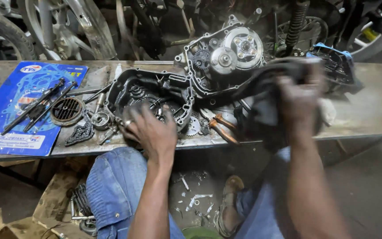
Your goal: The person scrapes the inside of a disassembled motorcycle engine casing with a metal tool to remove grime, then wipes the interior surfaces with a dark cloth. The person handles the casing and tools directly on a workbench.
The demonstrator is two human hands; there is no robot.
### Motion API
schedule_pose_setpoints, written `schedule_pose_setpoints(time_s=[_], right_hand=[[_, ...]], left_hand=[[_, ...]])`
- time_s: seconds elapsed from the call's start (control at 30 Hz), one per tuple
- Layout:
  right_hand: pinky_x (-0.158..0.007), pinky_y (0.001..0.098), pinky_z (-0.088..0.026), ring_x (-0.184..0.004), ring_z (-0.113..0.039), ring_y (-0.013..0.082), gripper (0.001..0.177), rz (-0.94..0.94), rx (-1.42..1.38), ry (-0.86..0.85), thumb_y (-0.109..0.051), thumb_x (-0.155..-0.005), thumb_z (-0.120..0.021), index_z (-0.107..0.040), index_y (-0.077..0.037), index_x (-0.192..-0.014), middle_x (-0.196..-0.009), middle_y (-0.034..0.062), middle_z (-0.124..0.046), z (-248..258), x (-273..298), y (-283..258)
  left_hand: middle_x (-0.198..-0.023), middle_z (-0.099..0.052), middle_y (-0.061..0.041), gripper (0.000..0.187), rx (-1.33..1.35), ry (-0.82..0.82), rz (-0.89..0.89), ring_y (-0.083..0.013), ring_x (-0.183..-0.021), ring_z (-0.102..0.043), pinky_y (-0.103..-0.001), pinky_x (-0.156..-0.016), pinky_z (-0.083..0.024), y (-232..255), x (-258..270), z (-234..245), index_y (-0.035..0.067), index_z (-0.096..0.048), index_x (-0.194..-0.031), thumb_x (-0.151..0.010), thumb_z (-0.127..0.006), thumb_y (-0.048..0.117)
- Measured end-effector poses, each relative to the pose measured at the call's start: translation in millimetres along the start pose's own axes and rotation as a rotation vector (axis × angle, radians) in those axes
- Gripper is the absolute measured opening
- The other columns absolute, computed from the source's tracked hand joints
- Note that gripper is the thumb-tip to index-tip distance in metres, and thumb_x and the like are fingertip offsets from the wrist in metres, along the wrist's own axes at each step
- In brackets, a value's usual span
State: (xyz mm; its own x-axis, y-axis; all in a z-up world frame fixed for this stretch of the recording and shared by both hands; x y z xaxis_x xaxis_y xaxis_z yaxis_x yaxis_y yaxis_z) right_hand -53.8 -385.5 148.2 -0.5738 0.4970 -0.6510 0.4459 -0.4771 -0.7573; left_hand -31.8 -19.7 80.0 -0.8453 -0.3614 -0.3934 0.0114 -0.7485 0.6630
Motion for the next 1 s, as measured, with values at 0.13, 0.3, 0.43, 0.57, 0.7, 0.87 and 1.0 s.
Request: schedule_pose_setpoints(time_s=[0.13, 0.3, 0.43, 0.57, 0.7, 0.87, 1.0], right_hand=[[-0.094, 0.0424, -0.051, -0.096, -0.069, 0.0271, 0.029, 0.079, -0.041, -0.313, 0.004, -0.083, -0.068, -0.065, -0.009, -0.109, -0.096, 0.0124, -0.069, -105.4, 34.3, -44.4], [-0.083, 0.0453, -0.049, -0.085, -0.066, 0.0302, 0.021, 0.545, 0.383, -0.399, -0.019, -0.082, -0.083, -0.066, -0.015, -0.094, -0.086, 0.0051, -0.066, -163.2, 65.4, -64.1], [-0.082, 0.0456, -0.050, -0.087, -0.068, 0.0290, 0.027, 0.484, 0.372, -0.528, -0.014, -0.080, -0.081, -0.069, -0.016, -0.105, -0.090, 0.0029, -0.068, -182.7, 81.8, -42.1], [-0.083, 0.0562, -0.053, -0.096, -0.067, 0.0428, 0.018, 0.378, 0.413, -0.688, -0.022, -0.090, -0.072, -0.071, -0.015, -0.106, -0.107, 0.0140, -0.066, -185.1, 73.0, -57.6], [-0.097, 0.0646, -0.048, -0.111, -0.062, 0.0521, 0.022, 0.320, 0.494, -0.864, -0.026, -0.094, -0.068, -0.077, -0.016, -0.112, -0.126, 0.0201, -0.061, -185.3, 88.8, -62.4], [-0.087, 0.0611, -0.052, -0.104, -0.058, 0.0533, 0.031, 0.226, 0.667, -0.831, -0.021, -0.093, -0.059, -0.070, -0.014, -0.121, -0.123, 0.0201, -0.053, -182.8, 122.7, -59.6], [-0.086, 0.0574, -0.052, -0.101, -0.058, 0.0552, 0.045, 0.253, 0.640, -0.869, -0.013, -0.091, -0.055, -0.064, -0.008, -0.134, -0.119, 0.0212, -0.054, -152.9, 156.3, -93.7]], left_hand=[[-0.124, -0.064, -0.016, 0.049, -0.176, 0.119, -0.193, -0.0404, -0.140, -0.045, -0.069, -0.108, -0.027, 26.6, 11.1, 26.6, 0.013, -0.071, -0.110, -0.096, -0.061, 0.059], [-0.103, -0.072, -0.009, 0.051, -0.088, -0.233, -0.423, -0.0343, -0.114, -0.064, -0.064, -0.114, -0.026, 22.6, 28.0, -15.9, 0.013, -0.073, -0.104, -0.072, -0.085, 0.051], [-0.089, -0.064, 0.001, 0.031, -0.089, -0.162, -0.413, -0.0264, -0.105, -0.062, -0.057, -0.106, -0.031, 7.9, 33.8, -39.4, 0.020, -0.067, -0.093, -0.073, -0.084, 0.037], [-0.085, -0.062, 0.004, 0.030, -0.099, -0.139, -0.430, -0.0206, -0.099, -0.061, -0.051, -0.106, -0.031, 2.7, 36.0, -47.0, 0.024, -0.065, -0.095, -0.074, -0.080, 0.038], [-0.081, -0.061, 0.002, 0.030, -0.005, -0.055, -0.461, -0.0237, -0.086, -0.062, -0.053, -0.102, -0.035, 6.8, 35.8, -39.6, 0.020, -0.065, -0.090, -0.064, -0.079, 0.022], [-0.078, -0.058, 0.001, 0.013, 0.044, -0.002, -0.432, -0.0225, -0.082, -0.061, -0.050, -0.099, -0.036, -4.0, 40.7, -48.5, 0.020, -0.065, -0.088, -0.077, -0.059, 0.016], [-0.078, -0.059, 0.001, 0.010, 0.031, 0.050, -0.449, -0.0213, -0.086, -0.061, -0.047, -0.098, -0.037, 3.2, 40.9, -36.9, 0.020, -0.064, -0.084, -0.088, -0.055, 0.015]])
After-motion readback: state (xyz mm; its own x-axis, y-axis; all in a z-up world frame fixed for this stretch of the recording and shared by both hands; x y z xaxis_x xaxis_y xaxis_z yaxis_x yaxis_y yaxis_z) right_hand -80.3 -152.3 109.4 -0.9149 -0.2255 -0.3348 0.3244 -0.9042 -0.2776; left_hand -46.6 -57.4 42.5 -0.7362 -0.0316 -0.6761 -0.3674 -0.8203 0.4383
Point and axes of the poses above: each hand's wrist, its own x-axis away from the middle knuckle, its own z-axis out of the back of the hand, y = z × x, the point moved 6 cm from there along -x, towards the middle knuckle
